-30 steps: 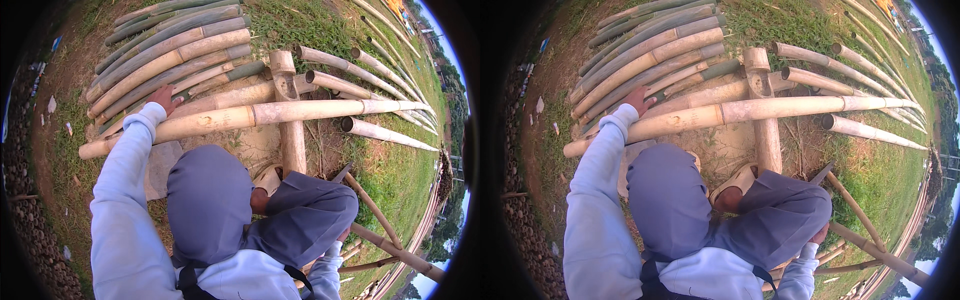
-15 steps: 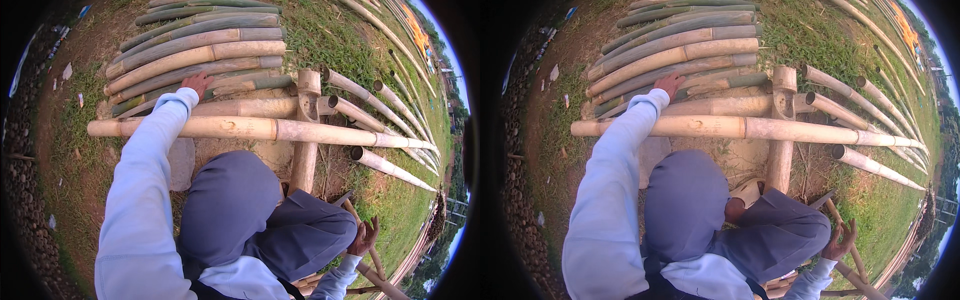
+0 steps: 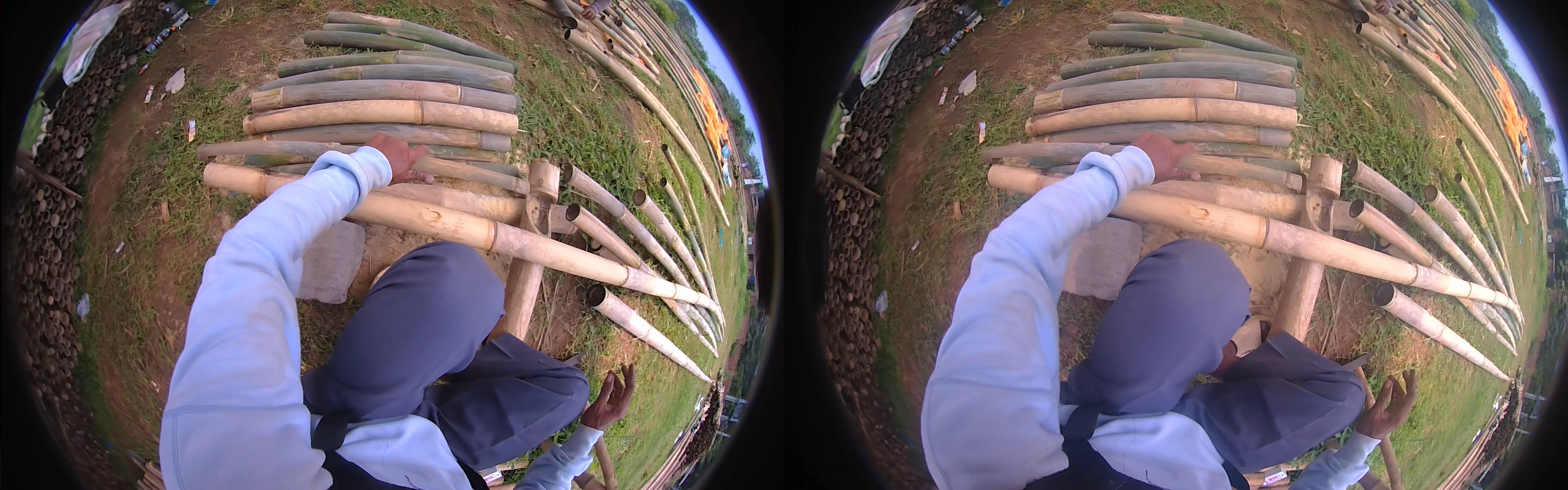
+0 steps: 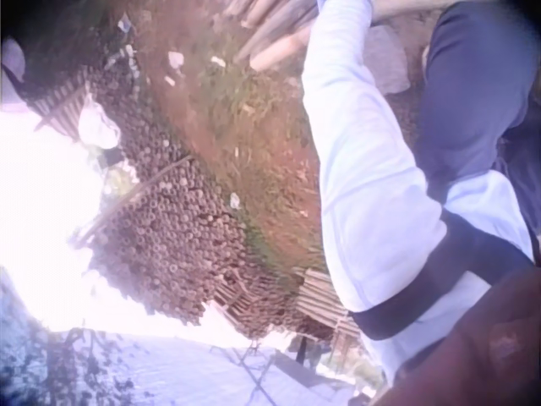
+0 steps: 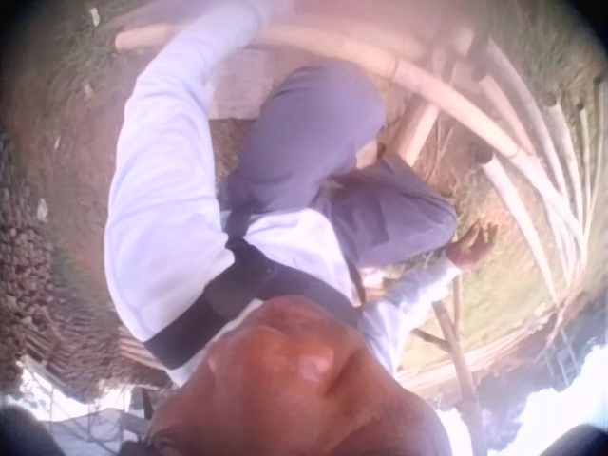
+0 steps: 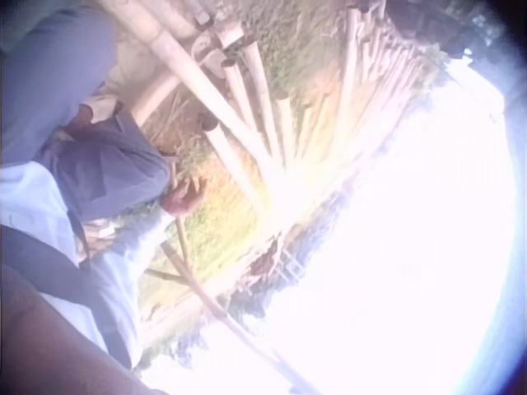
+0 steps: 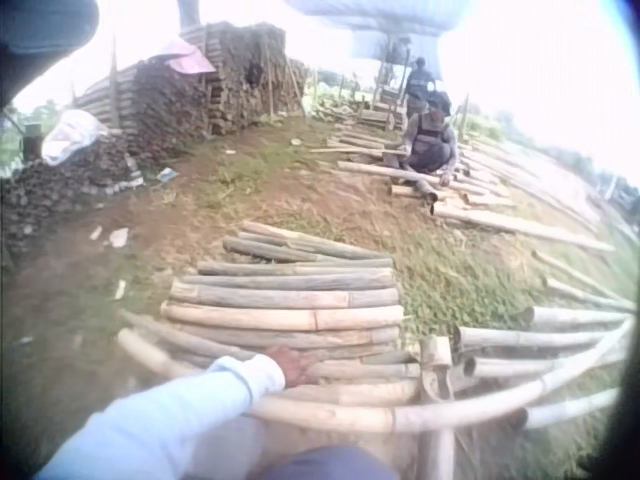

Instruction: The person sits on the ground and uses a machete to cut bamboo poles into shorter sections. They repeatedly position each pole on a support, strike it with the machete, and place the cut pieces aside.

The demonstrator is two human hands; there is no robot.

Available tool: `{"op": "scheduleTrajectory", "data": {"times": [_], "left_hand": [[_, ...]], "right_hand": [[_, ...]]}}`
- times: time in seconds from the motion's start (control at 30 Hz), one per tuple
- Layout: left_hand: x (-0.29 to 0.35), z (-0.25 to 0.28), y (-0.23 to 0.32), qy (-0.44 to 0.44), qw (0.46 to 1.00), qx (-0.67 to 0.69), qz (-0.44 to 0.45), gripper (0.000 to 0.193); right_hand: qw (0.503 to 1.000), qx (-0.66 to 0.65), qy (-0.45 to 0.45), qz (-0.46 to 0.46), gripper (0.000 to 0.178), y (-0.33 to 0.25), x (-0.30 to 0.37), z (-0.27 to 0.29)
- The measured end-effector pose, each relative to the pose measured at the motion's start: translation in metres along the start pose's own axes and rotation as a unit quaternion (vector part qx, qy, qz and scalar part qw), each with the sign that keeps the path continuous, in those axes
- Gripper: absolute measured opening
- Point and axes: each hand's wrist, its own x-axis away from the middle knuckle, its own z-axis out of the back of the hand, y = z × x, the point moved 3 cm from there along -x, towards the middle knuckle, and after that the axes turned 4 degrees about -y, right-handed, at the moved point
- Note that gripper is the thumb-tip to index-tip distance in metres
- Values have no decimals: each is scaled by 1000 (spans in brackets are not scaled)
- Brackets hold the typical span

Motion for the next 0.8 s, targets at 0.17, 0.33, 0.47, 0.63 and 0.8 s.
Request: {"op": "scheduleTrajectory", "data": {"times": [0.17,0.33,0.47,0.63,0.8], "left_hand": [[15,3,6,16,1000,16,-7,96],[31,-1,21,30,999,12,-3,95],[44,-4,34,19,1000,-10,-4,87],[49,-26,35,136,990,3,-39,73],[56,-39,35,220,973,29,-58,61]], "right_hand": [[999,-10,4,-32,53,12,21,4],[996,-63,29,-53,53,22,41,4],[989,-116,34,-83,52,33,49,4],[986,-135,28,-95,53,50,55,-3],[986,-137,36,-88,54,68,65,-5]]}}
